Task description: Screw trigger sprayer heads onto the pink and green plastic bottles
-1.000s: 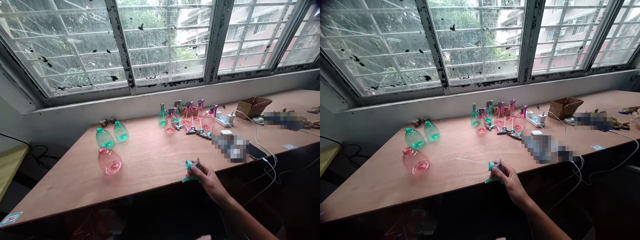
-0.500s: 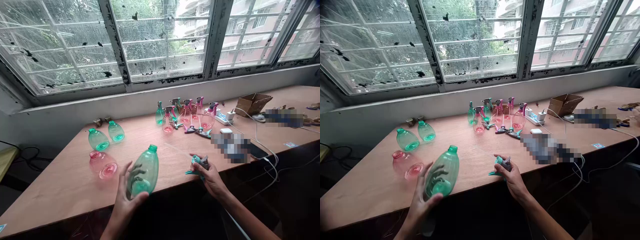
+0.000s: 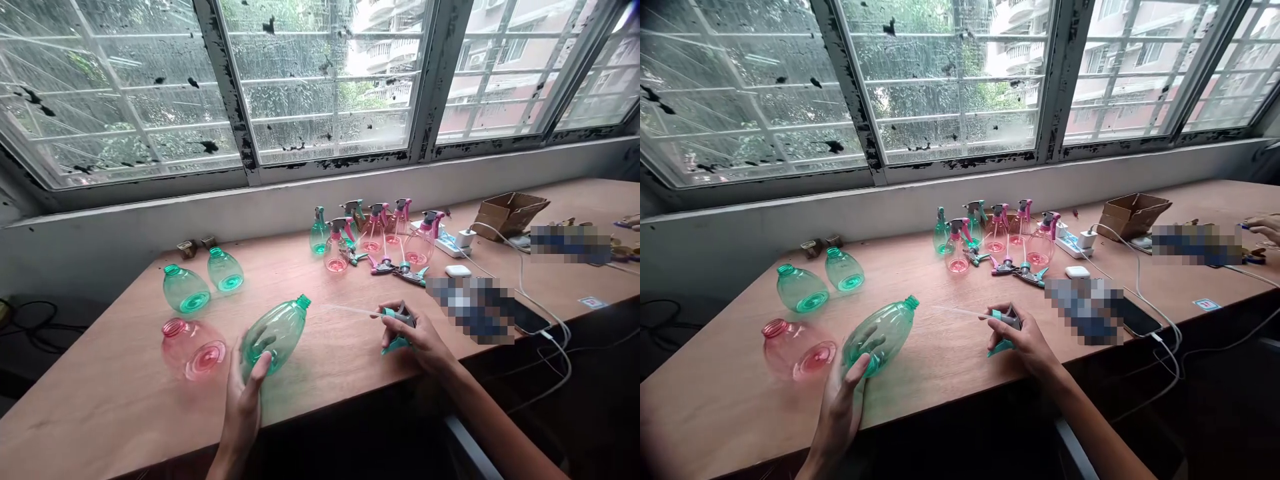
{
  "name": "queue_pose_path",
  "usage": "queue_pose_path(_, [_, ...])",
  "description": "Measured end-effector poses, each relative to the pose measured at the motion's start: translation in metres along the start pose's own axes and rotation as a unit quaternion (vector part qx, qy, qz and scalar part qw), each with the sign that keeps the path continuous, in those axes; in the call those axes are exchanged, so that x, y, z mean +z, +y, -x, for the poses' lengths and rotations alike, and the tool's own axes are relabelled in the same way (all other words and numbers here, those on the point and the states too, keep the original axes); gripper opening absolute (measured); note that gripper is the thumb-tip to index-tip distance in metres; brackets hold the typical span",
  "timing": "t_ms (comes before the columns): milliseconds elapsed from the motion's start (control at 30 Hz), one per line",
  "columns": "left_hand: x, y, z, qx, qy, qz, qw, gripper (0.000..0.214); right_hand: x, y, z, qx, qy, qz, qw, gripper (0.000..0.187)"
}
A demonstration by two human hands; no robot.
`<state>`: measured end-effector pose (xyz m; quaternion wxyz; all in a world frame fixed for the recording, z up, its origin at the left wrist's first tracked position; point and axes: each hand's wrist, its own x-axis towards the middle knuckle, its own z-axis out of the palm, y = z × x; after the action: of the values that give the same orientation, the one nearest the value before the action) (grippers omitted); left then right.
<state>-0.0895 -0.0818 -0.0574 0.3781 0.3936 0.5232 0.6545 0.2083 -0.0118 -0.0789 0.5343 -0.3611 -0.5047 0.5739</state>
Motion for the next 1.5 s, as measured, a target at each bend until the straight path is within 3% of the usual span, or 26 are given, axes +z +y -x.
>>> queue_pose_path(300, [-0.004, -0.001, 0.004, 0.015, -0.066, -0.002, 0.998, 0.042, -0.004, 0.006, 0.006, 0.036, -0.006, -0.029, 0.999, 0.040])
queue_pose_path(400, [-0.005, -0.002, 0.005, 0.014, -0.067, -0.002, 0.998, 0.041, -0.003, 0.006, 0.008, 0.042, -0.028, -0.032, 0.998, 0.037])
queue_pose_path(533, [-0.004, -0.001, 0.006, 0.016, -0.055, -0.025, 0.998, 0.041, -0.005, 0.004, 0.008, 0.037, -0.003, -0.050, 0.998, 0.037])
queue_pose_path(733, [-0.005, 0.000, 0.007, 0.015, -0.119, -0.086, 0.989, 0.055, -0.001, 0.004, 0.010, 0.068, -0.073, -0.003, 0.995, 0.040])
queue_pose_path(867, [-0.004, 0.002, 0.010, 0.026, -0.181, -0.128, 0.975, 0.064, 0.017, 0.005, 0.013, 0.077, -0.113, 0.025, 0.990, 0.039])
queue_pose_path(1033, [0.000, 0.004, 0.015, 0.041, -0.214, -0.141, 0.966, 0.060, 0.036, 0.004, 0.013, 0.066, -0.140, 0.061, 0.986, 0.039])
queue_pose_path(1200, [-0.004, -0.001, 0.015, 0.045, -0.272, -0.102, 0.956, 0.084, 0.034, 0.004, 0.012, 0.073, -0.135, 0.042, 0.987, 0.039])
queue_pose_path(1300, [-0.005, -0.002, 0.015, 0.056, -0.319, -0.155, 0.933, 0.091, 0.029, 0.007, 0.012, 0.082, -0.146, 0.050, 0.985, 0.037])
queue_pose_path(1500, [-0.001, 0.001, 0.019, 0.074, -0.292, -0.182, 0.936, 0.087, 0.024, 0.010, 0.013, 0.079, -0.162, 0.037, 0.983, 0.035])
